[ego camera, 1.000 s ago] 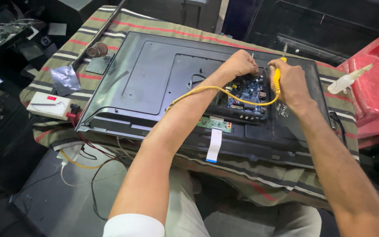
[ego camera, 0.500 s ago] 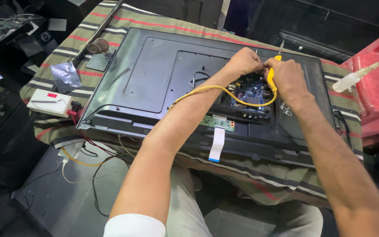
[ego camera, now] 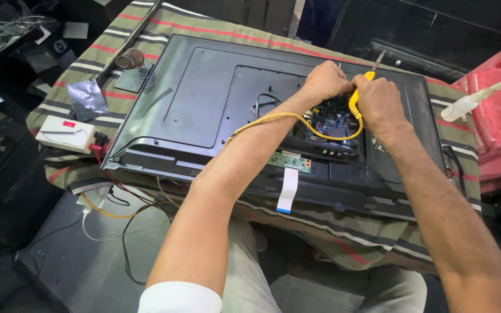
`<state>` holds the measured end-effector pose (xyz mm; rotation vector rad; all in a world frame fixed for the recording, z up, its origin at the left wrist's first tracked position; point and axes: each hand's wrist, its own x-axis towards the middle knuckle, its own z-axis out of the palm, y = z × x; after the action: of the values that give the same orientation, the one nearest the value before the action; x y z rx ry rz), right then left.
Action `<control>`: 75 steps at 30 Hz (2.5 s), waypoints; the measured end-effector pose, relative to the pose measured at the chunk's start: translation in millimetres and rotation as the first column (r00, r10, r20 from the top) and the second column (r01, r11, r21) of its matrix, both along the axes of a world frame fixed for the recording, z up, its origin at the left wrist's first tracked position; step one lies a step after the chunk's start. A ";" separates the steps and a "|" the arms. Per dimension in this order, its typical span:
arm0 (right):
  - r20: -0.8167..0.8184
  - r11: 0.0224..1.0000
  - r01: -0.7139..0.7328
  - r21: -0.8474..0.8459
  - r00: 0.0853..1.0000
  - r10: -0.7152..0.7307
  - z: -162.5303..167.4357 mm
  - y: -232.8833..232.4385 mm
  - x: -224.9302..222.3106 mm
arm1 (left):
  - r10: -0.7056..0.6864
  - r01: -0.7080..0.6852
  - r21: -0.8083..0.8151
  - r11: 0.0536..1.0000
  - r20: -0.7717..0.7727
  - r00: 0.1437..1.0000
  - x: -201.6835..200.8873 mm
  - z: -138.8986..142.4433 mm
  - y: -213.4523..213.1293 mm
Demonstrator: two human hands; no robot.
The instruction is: The person uses a soldering iron and solder wire to attach components to a circuit board inside a disassembled television chassis. They repeatedly heat solder joints and feed solder to secure connections, then briefly lift the chassis to adjust its position on the workbench.
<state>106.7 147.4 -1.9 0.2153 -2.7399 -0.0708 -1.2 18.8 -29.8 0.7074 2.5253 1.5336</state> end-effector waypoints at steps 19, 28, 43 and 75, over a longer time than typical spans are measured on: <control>-0.240 0.994 0.033 -0.104 0.969 -0.057 -1.9 8.7 27.8 | -0.151 0.137 0.147 0.980 0.087 0.985 3.9 11.1 -7.9; -0.414 0.862 -0.238 -0.448 0.910 0.036 17.2 17.3 89.5 | -0.327 0.290 0.264 0.920 0.106 0.939 -3.8 10.5 -11.0; -0.263 0.237 -0.206 -0.949 0.934 -0.241 -1.1 -12.9 129.5 | -0.248 0.231 0.152 0.961 0.106 0.963 2.1 10.6 -6.8; -0.214 0.190 -0.171 -0.967 0.948 -0.235 -6.3 -14.0 123.6 | -0.246 0.212 0.215 0.953 0.149 0.958 2.5 11.8 -8.1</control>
<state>230.2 133.4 -8.2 -0.2348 -1.8751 1.5178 1.2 10.7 -18.0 0.8194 2.1033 1.6940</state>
